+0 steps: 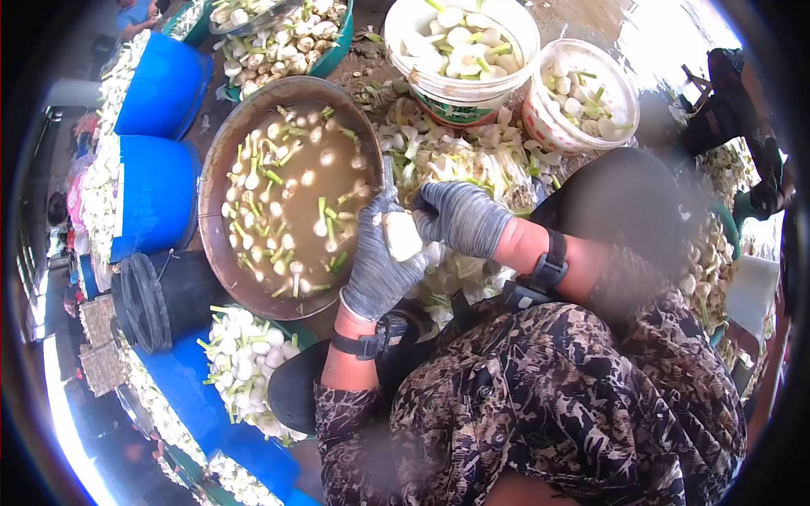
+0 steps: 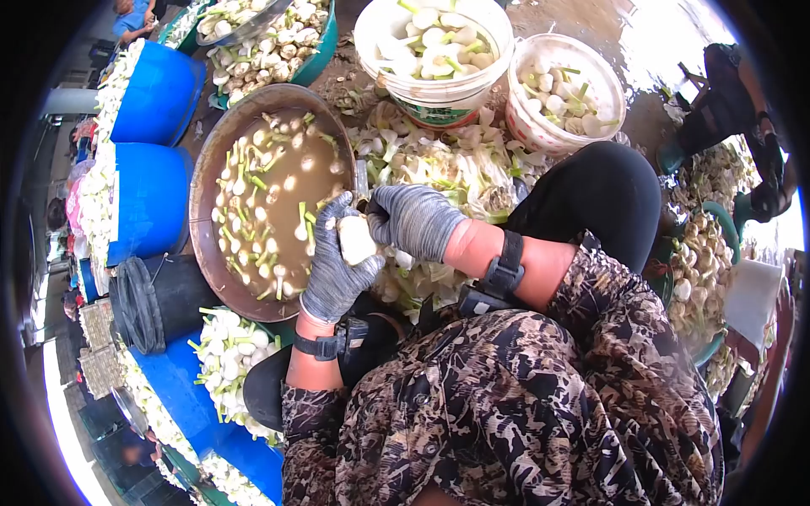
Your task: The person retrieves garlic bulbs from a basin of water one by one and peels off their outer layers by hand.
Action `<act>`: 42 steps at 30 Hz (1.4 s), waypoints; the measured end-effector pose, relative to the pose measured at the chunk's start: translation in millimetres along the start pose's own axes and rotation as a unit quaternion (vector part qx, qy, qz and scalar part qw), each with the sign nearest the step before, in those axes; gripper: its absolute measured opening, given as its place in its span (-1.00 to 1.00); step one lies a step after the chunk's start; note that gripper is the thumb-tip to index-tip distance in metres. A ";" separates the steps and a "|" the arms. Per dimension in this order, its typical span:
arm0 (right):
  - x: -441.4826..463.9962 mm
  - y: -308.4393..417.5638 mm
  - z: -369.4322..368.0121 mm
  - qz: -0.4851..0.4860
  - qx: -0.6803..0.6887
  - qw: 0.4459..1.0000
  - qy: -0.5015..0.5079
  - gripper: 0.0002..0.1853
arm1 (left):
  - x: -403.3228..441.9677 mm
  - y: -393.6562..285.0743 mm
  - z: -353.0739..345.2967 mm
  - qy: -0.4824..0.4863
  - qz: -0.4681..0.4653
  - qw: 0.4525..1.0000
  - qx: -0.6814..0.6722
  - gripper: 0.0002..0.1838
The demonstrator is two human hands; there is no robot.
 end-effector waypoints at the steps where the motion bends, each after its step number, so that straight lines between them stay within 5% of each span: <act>1: -0.4 -4.2 -5.5 -0.030 0.071 0.997 0.011 -0.75 | -1.3 -0.3 0.0 0.003 0.004 1.000 -0.002 -0.05; 2: -1.7 -7.6 -10.1 -0.061 0.141 0.988 0.021 -0.80 | -1.9 -0.8 -0.2 0.006 0.007 1.000 -0.005 -0.05; 5: -1.9 -5.7 -4.7 0.025 0.062 0.995 -0.077 -0.90 | -0.9 0.7 -3.1 -0.021 0.039 0.996 -0.079 -0.12; 9: -0.4 -3.5 -5.2 0.031 0.013 0.991 -0.130 -0.92 | -4.1 30.0 -7.2 0.033 0.234 0.970 -0.060 -0.22; 11: 4.9 -14.3 -10.7 -0.018 0.047 0.995 -0.084 -0.90 | -3.7 26.1 -8.7 0.022 0.172 0.984 -0.030 -0.23; 13: 9.4 -24.3 -16.9 -0.174 0.100 0.979 0.039 -0.74 | -2.0 22.2 -7.6 -0.026 0.025 0.999 0.017 -0.21; 15: 7.8 -26.6 -17.6 -0.164 0.126 0.977 0.054 -0.68 | -1.7 26.2 -5.4 -0.040 0.032 0.999 0.003 -0.18; 17: 0.9 -18.8 -18.2 -0.191 0.311 0.930 0.047 -0.66 | -1.8 31.9 -1.5 -0.053 0.049 0.997 0.001 -0.18; 19: 0.6 -11.5 -18.4 -0.101 0.278 0.954 0.042 -0.67 | -4.7 16.2 0.2 -0.078 0.055 0.994 -0.047 -0.24; 22: -5.1 5.9 -1.3 0.063 0.076 0.991 -0.094 -0.78 | -3.0 20.2 -1.4 -0.084 0.099 0.987 -0.096 -0.37; 25: -5.7 15.7 2.6 0.075 0.040 0.990 -0.110 -0.80 | -2.6 28.7 -2.8 -0.085 0.158 0.980 -0.089 -0.51; 27: -0.6 4.5 -1.4 0.033 0.058 0.991 -0.112 -0.77 | -0.6 21.8 0.6 -0.078 0.123 0.986 -0.077 -0.51; 29: 4.1 -11.6 -5.2 -0.135 0.174 0.975 -0.032 -0.72 | -2.3 23.4 0.0 -0.083 0.135 0.983 -0.094 -0.49; 33: 13.0 -26.0 2.1 -0.189 0.143 0.969 -0.064 -0.68 | -4.7 53.9 -12.3 -0.098 0.102 0.970 -0.196 -0.55; 35: 19.3 -54.9 -6.0 -0.226 0.306 0.917 -0.119 -0.74 | -4.7 59.9 -11.2 -0.093 0.080 0.964 -0.234 -0.56; 37: 25.2 -63.8 11.8 -0.270 0.296 0.908 -0.121 -0.75 | -1.5 52.7 -9.4 -0.044 0.221 0.832 -0.506 -0.55; 39: 25.5 -66.9 13.5 -0.327 0.386 0.855 -0.113 -0.76 | 0.0 69.5 -6.8 -0.092 0.106 0.952 -0.273 -0.50; 40: 26.1 -68.5 17.9 -0.244 0.231 0.937 -0.093 -0.77 | 0.0 70.9 -3.5 -0.091 0.089 0.976 -0.175 -0.48; 41: 25.1 -69.3 19.4 -0.151 0.066 0.984 -0.070 -0.77 | 0.6 77.5 -2.7 -0.085 0.200 0.879 -0.425 -0.46; 42: 19.2 -68.2 15.0 -0.042 -0.068 0.994 -0.075 -0.67 | 4.1 72.7 -0.9 -0.113 0.301 0.702 -0.636 -0.44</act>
Point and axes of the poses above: each hand's wrist, its own x-axis towards the middle knuckle, its own z-axis out of the back of the hand, y = z × x, the point moved 4 cm from there along x, towards the middle knuckle, and after that the axes turned 14 degrees about -y, right-handed, at the moved point
